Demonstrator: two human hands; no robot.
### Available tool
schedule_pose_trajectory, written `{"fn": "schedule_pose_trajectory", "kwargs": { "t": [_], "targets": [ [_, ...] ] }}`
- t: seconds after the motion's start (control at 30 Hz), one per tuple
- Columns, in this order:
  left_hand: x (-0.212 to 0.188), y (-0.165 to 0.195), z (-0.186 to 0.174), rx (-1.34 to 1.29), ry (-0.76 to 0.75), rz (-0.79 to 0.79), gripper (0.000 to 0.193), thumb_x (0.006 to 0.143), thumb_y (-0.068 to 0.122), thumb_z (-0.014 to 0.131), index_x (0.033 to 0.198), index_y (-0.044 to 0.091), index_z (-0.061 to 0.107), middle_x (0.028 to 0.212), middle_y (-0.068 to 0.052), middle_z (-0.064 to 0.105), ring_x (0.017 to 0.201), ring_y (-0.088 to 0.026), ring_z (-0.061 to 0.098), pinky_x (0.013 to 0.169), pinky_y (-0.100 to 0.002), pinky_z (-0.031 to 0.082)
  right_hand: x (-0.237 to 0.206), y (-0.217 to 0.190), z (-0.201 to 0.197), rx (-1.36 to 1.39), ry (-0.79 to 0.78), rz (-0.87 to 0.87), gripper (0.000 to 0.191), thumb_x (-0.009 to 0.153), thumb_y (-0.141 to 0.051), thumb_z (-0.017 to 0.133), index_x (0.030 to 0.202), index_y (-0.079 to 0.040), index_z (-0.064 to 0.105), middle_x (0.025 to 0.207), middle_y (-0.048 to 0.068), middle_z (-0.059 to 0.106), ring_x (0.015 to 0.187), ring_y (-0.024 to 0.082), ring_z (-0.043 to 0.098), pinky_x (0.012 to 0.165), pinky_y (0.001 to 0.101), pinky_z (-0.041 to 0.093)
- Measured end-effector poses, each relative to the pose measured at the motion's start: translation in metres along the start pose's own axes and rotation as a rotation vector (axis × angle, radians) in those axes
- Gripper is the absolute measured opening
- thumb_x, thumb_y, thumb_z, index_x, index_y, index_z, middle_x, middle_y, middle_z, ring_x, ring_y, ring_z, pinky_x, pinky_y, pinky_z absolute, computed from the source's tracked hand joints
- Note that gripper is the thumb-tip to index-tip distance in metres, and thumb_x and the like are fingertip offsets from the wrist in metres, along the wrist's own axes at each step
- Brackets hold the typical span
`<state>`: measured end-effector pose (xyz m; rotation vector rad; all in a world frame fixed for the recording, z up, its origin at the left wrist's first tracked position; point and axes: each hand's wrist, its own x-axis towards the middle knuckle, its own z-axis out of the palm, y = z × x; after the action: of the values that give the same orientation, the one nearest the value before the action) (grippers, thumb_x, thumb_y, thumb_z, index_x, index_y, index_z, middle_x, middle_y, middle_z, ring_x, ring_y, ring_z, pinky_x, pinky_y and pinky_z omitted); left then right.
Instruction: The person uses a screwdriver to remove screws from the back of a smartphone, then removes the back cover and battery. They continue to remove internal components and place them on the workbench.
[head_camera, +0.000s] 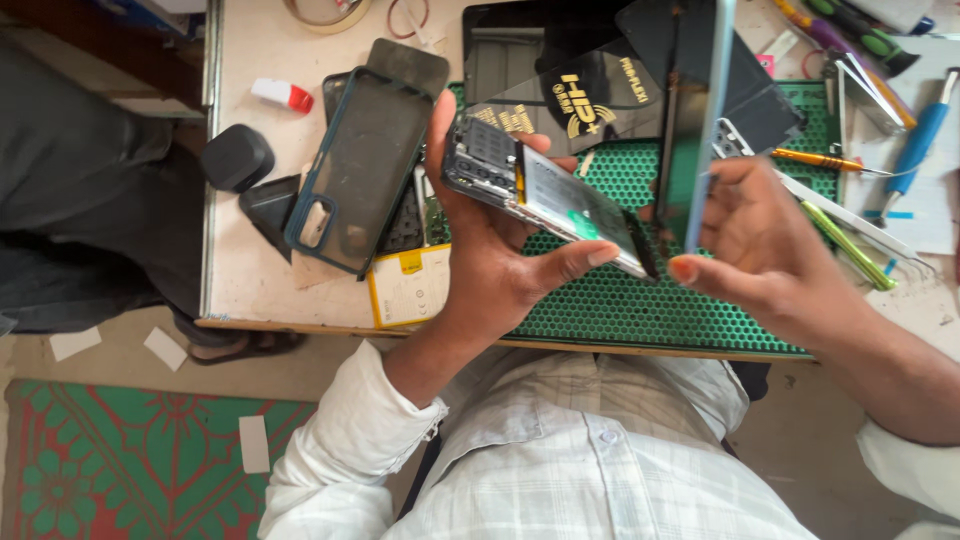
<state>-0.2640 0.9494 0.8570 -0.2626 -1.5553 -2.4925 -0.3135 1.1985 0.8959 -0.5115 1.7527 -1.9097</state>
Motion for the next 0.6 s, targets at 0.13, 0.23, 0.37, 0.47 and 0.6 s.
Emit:
{"fn": "schedule_pose_trajectory", "kwargs": {
  "t": [0.13,0.23,0.37,0.47,0.6],
  "targets": [
    [0.004,0.007,0.0,0.023,-0.005,0.008,0.136,0.085,0.016,0.096,0.165,0.027,-0.013,0.138,-0.01,0.043,0.128,-0.021,0.055,0.112,-0.041,0.062,0.0,-0.009,-0.007,-0.435,0.102,-0.067,0.065,0.089,-0.015,0.074,0.141,-0.001,0.037,0.132,0.017,0.058,0.13,0.023,0.058,0.11,0.0409,0.052],
    [0.006,0.014,0.005,0.084,-0.035,0.021,0.136,0.085,0.017,0.096,0.166,0.026,-0.013,0.139,-0.01,0.043,0.129,-0.021,0.055,0.115,-0.041,0.061,0.0,-0.017,-0.016,-0.886,0.234,-0.209,0.067,0.086,-0.017,0.08,0.135,0.002,0.038,0.146,0.021,0.05,0.122,0.025,0.06,0.1,0.0397,0.055],
    [0.006,0.027,0.01,0.031,-0.115,-0.035,0.133,0.091,0.013,0.092,0.167,0.026,-0.016,0.147,-0.012,0.043,0.133,-0.023,0.053,0.116,-0.042,0.054,0.001,-0.028,-0.029,-1.434,0.325,-0.363,0.074,0.082,-0.015,0.093,0.134,0.005,0.044,0.143,0.026,0.051,0.127,0.037,0.059,0.1,0.0437,0.055],
    [0.008,0.036,0.012,-0.119,-0.194,-0.148,0.133,0.094,0.011,0.089,0.168,0.027,-0.02,0.153,-0.016,0.041,0.136,-0.025,0.052,0.117,-0.043,0.05,0.004,-0.034,-0.038,-1.562,0.349,-0.357,0.072,0.085,-0.019,0.096,0.134,0.004,0.049,0.143,0.023,0.052,0.129,0.037,0.058,0.101,0.0421,0.053],
    [0.01,0.048,0.016,-0.37,-0.298,-0.322,0.138,0.09,0.017,0.089,0.17,0.03,-0.023,0.159,-0.019,0.039,0.138,-0.027,0.054,0.118,-0.046,0.053,0.009,-0.041,-0.047,-1.607,0.342,-0.33,0.066,0.087,-0.022,0.096,0.13,0.001,0.052,0.145,0.019,0.054,0.125,0.036,0.055,0.102,0.0444,0.049]
  ]
}}
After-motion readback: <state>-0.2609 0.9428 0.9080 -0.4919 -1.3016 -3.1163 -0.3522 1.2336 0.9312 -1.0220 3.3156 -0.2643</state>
